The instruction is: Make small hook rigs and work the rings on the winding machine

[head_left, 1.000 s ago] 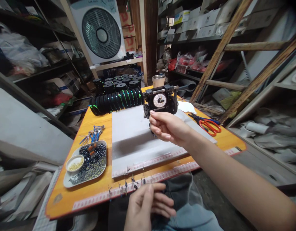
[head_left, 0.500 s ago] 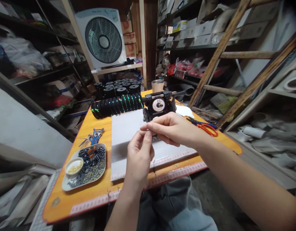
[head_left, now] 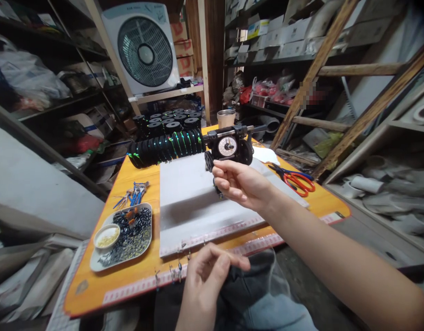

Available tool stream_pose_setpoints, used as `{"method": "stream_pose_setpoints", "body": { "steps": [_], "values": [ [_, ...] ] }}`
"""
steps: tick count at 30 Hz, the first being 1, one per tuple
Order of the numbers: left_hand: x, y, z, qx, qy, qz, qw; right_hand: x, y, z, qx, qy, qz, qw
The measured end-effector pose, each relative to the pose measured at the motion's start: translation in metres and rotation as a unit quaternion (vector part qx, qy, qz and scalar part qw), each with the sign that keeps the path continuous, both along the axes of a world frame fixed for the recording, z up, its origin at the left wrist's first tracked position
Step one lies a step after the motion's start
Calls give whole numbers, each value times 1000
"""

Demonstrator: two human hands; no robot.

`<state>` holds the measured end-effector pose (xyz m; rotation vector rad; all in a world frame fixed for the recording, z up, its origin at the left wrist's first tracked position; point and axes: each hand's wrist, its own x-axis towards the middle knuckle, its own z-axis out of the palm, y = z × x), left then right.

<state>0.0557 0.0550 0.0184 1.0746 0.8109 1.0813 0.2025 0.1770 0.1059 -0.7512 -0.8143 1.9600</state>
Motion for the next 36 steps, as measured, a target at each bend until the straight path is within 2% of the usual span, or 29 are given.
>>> {"method": "stream_pose_setpoints", "body": {
  "steps": [5,8,12,15,18,24,30,36],
  "values": [
    [6,-13,-12,-127,-90,-5,988,-1,2,-4,3,-7,-6,1000],
    [8,-16,-13,-174,-143,15,974,-1,-2,-6,38,-34,-8,999],
    [5,-18,-16,-212,-177,20,961,0,-19,-21,109,-96,65,987],
    [0,-18,-18,-213,-190,12,958,3,-39,-40,141,-153,126,970],
    [-4,-18,-19,-196,-208,-11,958,7,-59,-56,154,-214,158,952],
    [-9,-18,-18,-160,-232,-48,958,8,-90,-66,170,-278,149,934],
    [-5,-17,-20,-153,-257,-63,952,0,-99,-79,159,-208,126,957],
    [4,-15,-24,-182,-300,-36,936,-5,-101,-84,129,-178,95,971]
  ]
}}
